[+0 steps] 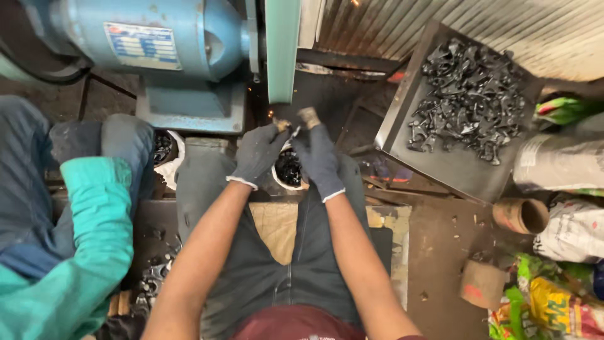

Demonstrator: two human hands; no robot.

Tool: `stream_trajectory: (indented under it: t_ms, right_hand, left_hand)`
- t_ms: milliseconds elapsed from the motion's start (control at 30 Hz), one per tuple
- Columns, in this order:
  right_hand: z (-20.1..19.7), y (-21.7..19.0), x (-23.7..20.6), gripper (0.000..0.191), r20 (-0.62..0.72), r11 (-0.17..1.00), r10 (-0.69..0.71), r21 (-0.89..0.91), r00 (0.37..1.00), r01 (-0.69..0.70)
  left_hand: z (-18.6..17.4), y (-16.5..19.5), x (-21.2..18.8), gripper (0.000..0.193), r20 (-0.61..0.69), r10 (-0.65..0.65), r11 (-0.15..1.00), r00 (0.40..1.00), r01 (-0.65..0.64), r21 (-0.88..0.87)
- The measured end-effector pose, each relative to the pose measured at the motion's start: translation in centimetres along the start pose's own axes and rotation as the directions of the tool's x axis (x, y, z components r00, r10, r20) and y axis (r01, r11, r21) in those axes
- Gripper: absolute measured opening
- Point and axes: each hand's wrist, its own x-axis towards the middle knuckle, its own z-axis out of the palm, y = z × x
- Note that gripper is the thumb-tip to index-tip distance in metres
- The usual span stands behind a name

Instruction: The person sits on the floor at a bench grinder and grinds small dark metal castings one at a time, holding each piece against the spinning wheel with both gloved hands until sparks fly, then places finished pieces on a tray of similar castings and picks up the next piece.

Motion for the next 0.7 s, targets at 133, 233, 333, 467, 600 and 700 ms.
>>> stream_trajectory:
  t_ms: [133, 233, 333, 467, 600, 700]
  right_hand:
    - [-0.6, -1.2, -1.8, 0.042, 0.308, 0.975, 0.223, -0.052, 0.925, -0.218]
    - [-0.6, -1.2, -3.3, 0.053, 0.351, 0.842, 0.301, 0.339, 0.887, -0.420]
    - [-1.2, -1.3, -3.9, 0.054, 0.468, 0.549, 0.288, 0.634, 0.836, -0.544]
    - [-3.3, -1.6, -2.1, 0.058, 0.426, 0.718, 0.076, 0.604, 0.901, -0.346]
    - [-3.0, -2.5, 0.3, 0.050, 0.500, 0.552, 0.080, 0.698, 0.863, -0.455]
    - [0.7, -2.6, 1.6, 0.037, 0.461, 0.453, 0.283, 0.709, 0.841, -0.541]
  left_hand:
    - [-2.1, 1.0, -2.7, 0.037, 0.043, -0.080, 0.988, 0.996, 0.085, -0.133]
    - [-1.2, 2.1, -4.3, 0.039, -0.016, -0.159, 0.969, 0.987, 0.153, -0.194]
    - [-0.3, 2.8, -5.0, 0.038, 0.046, -0.154, 0.941, 0.987, 0.160, -0.299]
    - [-1.2, 2.7, -4.5, 0.041, 0.227, -0.065, 0.811, 0.972, 0.184, -0.556]
    - [-2.5, 1.2, -2.6, 0.041, 0.279, -0.023, 0.868, 0.960, 0.158, -0.471]
    - [-1.2, -0.9, -0.3, 0.040, 0.264, -0.197, 0.924, 0.944, 0.268, -0.272]
